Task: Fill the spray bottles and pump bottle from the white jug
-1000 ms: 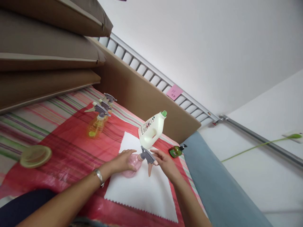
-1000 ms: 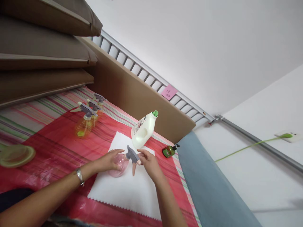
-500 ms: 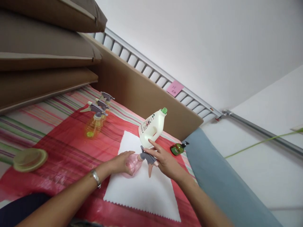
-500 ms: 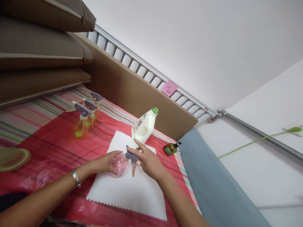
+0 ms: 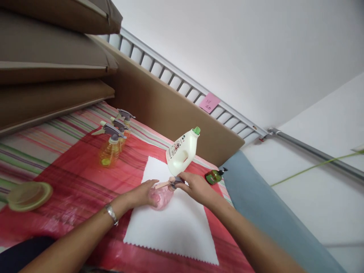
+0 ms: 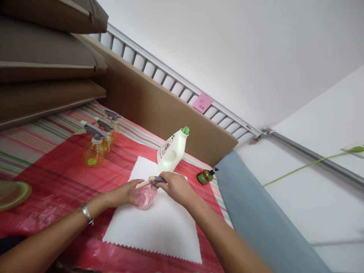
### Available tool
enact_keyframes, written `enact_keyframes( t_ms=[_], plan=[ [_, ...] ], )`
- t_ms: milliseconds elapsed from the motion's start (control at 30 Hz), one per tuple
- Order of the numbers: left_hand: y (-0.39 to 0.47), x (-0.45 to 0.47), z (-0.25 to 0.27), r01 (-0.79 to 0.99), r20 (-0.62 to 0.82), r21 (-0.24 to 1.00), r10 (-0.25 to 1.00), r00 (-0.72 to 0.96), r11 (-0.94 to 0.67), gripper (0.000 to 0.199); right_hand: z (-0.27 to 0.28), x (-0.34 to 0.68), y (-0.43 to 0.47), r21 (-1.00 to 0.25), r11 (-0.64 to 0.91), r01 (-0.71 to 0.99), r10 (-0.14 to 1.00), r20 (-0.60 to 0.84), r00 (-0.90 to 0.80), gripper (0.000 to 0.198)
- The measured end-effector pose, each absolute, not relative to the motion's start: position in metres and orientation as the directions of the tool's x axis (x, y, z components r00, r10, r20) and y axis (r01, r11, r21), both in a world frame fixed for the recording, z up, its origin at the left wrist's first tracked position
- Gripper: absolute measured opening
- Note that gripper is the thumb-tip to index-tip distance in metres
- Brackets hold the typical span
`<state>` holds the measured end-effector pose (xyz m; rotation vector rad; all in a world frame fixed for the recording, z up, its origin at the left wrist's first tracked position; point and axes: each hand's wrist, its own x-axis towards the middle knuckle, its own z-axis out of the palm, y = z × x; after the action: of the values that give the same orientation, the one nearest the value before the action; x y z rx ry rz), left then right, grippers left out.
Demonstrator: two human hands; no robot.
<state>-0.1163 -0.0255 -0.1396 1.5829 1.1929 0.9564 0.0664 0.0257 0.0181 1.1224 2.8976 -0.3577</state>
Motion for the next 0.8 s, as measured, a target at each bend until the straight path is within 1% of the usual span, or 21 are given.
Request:
enact_keyframes(
  t_ms=[200, 333, 433, 500, 600, 700, 800],
  plan=[
    [-0.023, -0.124, -0.141, 0.357, -0.028, 0.933, 0.985, 0.168, -0.035, 0.089, 0.017, 0.067, 0.025, -0.307, 0.683, 0.663, 0.660, -0.130, -0.740, 0.015],
    [-0.022, -0.128, -0.145, 0.387, -0.037, 0.922, 0.989, 0.141, -0.021, 0.085, 0.024, 0.091, 0.034, -0.388, 0.614, 0.687, 0.703, -0.126, -0.699, 0.014],
    [-0.021, -0.128, -0.149, 0.385, -0.041, 0.923, 0.988, 0.149, -0.020, 0.082, 0.034, 0.130, 0.044, -0.406, 0.545, 0.734, 0.772, -0.100, -0.628, 0.013],
    [-0.017, -0.128, -0.157, 0.377, -0.028, 0.926, 0.992, 0.126, -0.021, 0.080, 0.041, 0.163, 0.052, -0.399, 0.492, 0.774, 0.821, -0.082, -0.565, 0.013],
    [-0.009, -0.128, -0.173, 0.365, 0.036, 0.929, 0.997, 0.071, -0.060, 0.076, 0.047, 0.216, 0.069, -0.359, 0.414, 0.836, 0.883, -0.066, -0.465, 0.013],
    [-0.005, -0.127, -0.180, 0.363, 0.055, 0.930, 0.998, 0.031, -0.062, 0.073, 0.049, 0.266, 0.090, -0.281, 0.335, 0.899, 0.927, -0.070, -0.368, 0.013],
    [-0.006, -0.127, -0.178, 0.376, 0.034, 0.926, 0.999, 0.012, -0.036, 0.074, 0.047, 0.306, 0.115, -0.191, 0.255, 0.948, 0.960, -0.071, -0.272, 0.021]
  ],
)
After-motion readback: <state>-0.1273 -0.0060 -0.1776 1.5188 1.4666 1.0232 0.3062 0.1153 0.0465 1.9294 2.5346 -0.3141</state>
